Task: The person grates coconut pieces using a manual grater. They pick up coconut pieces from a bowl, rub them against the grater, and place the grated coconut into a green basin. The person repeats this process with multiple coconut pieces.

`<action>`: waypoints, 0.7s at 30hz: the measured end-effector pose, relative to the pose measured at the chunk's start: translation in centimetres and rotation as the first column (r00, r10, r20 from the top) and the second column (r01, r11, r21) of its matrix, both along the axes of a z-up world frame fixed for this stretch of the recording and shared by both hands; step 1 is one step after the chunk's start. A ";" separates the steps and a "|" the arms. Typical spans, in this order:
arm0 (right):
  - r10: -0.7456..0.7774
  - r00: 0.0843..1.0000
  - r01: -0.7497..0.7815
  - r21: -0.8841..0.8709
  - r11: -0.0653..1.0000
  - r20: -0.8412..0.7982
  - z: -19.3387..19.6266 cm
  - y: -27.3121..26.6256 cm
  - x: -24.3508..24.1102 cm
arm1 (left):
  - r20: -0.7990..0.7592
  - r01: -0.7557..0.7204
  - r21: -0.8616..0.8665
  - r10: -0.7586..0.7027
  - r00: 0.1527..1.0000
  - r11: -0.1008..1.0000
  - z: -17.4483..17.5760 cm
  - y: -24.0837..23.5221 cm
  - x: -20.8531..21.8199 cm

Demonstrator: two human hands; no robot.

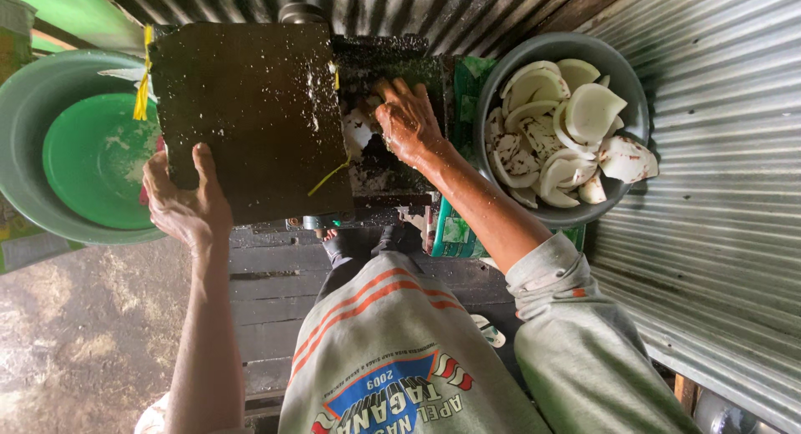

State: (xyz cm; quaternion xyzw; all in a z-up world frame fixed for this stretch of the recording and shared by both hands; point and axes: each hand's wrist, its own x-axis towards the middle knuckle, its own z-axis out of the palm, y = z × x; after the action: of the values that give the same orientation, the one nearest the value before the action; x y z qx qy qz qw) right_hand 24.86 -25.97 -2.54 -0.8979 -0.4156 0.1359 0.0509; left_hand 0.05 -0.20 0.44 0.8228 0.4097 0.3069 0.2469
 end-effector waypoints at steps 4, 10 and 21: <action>0.025 0.996 -0.034 -0.101 0.994 -0.089 1.3 -0.2 0.7 | 0.041 0.007 -0.017 -0.006 0.999 1.000 -0.1 0.0 0.0; 0.066 0.992 -0.047 0.173 0.984 -0.108 0.1 -2.4 2.0 | 0.018 0.036 0.053 -0.037 0.999 0.998 -0.9 0.1 -0.4; -0.162 0.905 0.297 0.310 0.903 -0.393 7.3 -5.5 -0.7 | -0.016 0.044 0.077 -0.043 0.999 0.996 -1.5 0.7 -0.4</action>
State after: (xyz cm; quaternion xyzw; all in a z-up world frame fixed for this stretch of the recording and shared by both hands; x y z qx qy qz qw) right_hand 24.14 -31.48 4.77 -0.8761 -0.3066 0.2111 0.3063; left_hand -0.40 0.54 -1.05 0.8427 0.3811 0.3112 0.2187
